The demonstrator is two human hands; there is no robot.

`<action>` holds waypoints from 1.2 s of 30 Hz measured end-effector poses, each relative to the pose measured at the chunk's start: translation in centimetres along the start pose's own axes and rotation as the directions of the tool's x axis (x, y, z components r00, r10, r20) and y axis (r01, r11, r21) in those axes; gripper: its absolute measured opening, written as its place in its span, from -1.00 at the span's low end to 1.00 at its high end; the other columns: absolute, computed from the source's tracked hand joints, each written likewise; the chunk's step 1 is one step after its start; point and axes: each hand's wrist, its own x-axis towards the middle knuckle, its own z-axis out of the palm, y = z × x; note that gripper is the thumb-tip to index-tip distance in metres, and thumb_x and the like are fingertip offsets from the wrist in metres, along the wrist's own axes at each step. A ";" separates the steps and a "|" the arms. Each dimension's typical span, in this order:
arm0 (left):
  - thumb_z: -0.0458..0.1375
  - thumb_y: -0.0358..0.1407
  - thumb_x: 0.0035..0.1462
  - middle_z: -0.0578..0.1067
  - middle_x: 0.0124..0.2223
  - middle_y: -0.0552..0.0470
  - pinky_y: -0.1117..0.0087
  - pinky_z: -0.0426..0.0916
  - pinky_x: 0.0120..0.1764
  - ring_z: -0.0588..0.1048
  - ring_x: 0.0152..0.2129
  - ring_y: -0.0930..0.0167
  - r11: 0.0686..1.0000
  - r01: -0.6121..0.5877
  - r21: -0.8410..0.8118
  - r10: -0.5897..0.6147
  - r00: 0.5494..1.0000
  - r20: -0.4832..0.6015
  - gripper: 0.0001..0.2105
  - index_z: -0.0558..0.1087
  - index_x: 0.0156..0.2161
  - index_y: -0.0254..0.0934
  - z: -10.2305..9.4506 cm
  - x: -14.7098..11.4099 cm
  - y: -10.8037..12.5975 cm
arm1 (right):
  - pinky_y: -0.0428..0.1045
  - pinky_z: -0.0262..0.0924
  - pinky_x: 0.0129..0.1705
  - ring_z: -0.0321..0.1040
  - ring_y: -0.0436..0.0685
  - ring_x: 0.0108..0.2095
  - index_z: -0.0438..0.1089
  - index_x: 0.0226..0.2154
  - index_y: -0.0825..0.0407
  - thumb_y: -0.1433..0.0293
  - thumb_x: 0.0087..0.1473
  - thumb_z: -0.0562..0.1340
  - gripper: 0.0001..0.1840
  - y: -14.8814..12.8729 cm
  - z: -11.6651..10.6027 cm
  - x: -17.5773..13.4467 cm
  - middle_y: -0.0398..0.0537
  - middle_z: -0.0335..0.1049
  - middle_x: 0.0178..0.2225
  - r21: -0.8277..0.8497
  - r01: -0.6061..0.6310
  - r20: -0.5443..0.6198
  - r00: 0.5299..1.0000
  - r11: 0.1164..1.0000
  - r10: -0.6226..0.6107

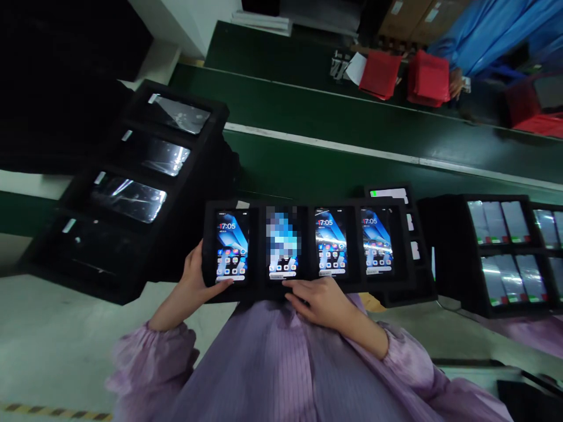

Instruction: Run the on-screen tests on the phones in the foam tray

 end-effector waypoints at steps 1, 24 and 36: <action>0.38 0.11 -0.14 0.20 0.36 -0.28 -0.17 0.08 0.35 0.12 0.38 -0.02 1.000 0.006 0.014 -0.006 1.000 -0.017 0.10 -0.01 0.44 -0.14 0.1 0.1 0.1 | -0.08 0.43 -0.34 0.64 0.10 -0.20 0.55 -0.12 0.00 0.31 0.42 0.12 -0.72 0.0 0.0 0.1 -0.03 0.63 -0.02 -0.009 -0.032 0.003 0.999 0.999 0.032; 0.19 0.06 0.11 0.32 0.25 -0.21 0.02 0.10 0.38 0.25 0.32 0.10 0.983 0.133 -0.124 -0.151 0.977 -0.148 -0.32 0.31 0.28 -0.20 0.0 1.8 3.1 | -0.01 0.43 -0.38 0.63 0.16 -0.20 0.51 -0.03 0.06 0.26 0.43 0.05 -0.63 -0.3 0.1 3.5 0.07 0.48 0.19 -0.067 -0.135 -0.020 0.991 0.989 0.134; 0.31 0.05 -0.01 0.31 0.27 -0.20 -0.06 0.14 0.35 0.29 0.30 0.06 0.986 0.127 -0.106 -0.149 0.962 -0.231 -0.12 0.18 0.39 -0.13 1.0 1.2 3.7 | -0.06 0.42 -0.34 0.63 0.12 -0.17 0.54 -0.01 0.02 0.29 0.41 0.08 -0.66 -0.2 -0.3 2.7 -0.02 0.52 0.14 -0.052 -0.230 -0.103 0.969 0.972 0.224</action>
